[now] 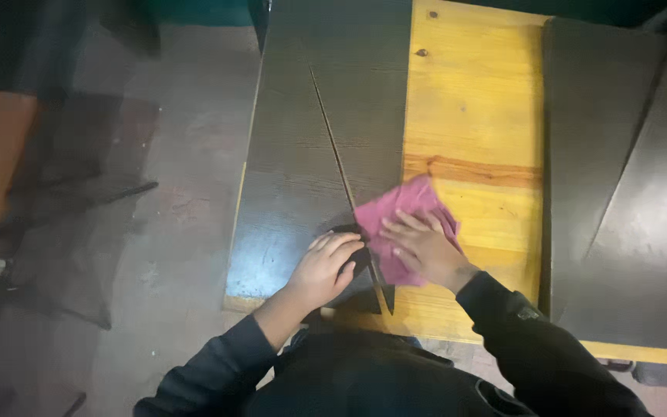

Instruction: The person wipes down several triangular wooden boards using a cloth and then arranges them together on a table.

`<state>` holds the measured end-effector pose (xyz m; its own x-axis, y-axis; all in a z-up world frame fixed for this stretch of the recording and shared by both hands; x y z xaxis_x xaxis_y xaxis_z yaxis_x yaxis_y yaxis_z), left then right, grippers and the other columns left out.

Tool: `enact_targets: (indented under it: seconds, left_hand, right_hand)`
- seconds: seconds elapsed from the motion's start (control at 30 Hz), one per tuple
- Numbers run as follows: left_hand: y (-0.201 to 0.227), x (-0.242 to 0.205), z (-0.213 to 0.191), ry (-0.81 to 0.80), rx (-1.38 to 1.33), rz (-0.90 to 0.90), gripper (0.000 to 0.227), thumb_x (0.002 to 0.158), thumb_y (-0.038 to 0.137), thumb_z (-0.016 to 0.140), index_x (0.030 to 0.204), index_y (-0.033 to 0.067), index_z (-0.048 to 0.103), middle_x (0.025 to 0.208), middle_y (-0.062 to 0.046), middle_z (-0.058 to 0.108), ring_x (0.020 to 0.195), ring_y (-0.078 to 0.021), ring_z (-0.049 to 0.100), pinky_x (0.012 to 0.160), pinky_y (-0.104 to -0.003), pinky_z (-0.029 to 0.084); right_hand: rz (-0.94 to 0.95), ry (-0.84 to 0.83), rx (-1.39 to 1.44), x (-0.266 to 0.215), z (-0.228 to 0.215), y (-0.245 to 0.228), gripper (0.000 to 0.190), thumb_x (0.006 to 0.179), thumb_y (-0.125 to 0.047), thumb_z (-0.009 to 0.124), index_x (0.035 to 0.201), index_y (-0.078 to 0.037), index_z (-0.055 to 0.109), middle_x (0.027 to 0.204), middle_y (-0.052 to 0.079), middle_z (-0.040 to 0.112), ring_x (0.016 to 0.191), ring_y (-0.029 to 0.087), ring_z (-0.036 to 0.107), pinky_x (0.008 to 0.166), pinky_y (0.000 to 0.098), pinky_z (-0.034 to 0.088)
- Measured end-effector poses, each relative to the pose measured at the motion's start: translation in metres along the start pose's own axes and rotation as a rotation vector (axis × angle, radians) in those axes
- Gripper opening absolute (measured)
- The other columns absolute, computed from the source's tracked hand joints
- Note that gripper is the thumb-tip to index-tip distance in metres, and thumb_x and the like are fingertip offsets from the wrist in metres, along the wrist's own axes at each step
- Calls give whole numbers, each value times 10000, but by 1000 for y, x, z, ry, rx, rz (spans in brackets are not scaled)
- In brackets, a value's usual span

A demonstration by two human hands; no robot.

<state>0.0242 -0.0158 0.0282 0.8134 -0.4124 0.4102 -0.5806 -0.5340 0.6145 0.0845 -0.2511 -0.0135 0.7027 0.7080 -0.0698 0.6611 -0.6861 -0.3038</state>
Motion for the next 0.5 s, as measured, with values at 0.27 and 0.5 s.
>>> enact_targets:
  seconds: [0.27, 0.5]
  left_hand:
    - [-7, -11, 10, -45, 10, -44, 391, 951, 202, 601, 1333, 122, 622, 1345, -86, 601, 1276, -296, 595, 1093, -481, 437]
    - [-1, -4, 23, -185, 33, -93, 403, 924, 194, 591, 1314, 99, 633, 1420, -127, 556, 1370, -367, 510, 1119, -572, 381]
  right_hand:
    - [-331, -52, -33, -58, 7, -29, 454, 1053, -369, 432, 1499, -333, 514, 1587, -83, 483, 1573, 200, 223, 1186, 610, 109]
    - [-426, 34, -179, -74, 10, -37, 478, 1031, -248, 421, 1491, -347, 505, 1550, -132, 522, 1529, 193, 323, 1175, 591, 147]
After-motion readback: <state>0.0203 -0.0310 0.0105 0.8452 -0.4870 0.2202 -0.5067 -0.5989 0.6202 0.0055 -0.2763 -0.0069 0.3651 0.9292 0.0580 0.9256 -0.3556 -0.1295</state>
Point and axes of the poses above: each hand's wrist, its own x-axis towards the middle knuckle, its own z-axis out of the palm, y = z × x, the point moved 5 cm from there along x, towards the middle knuckle
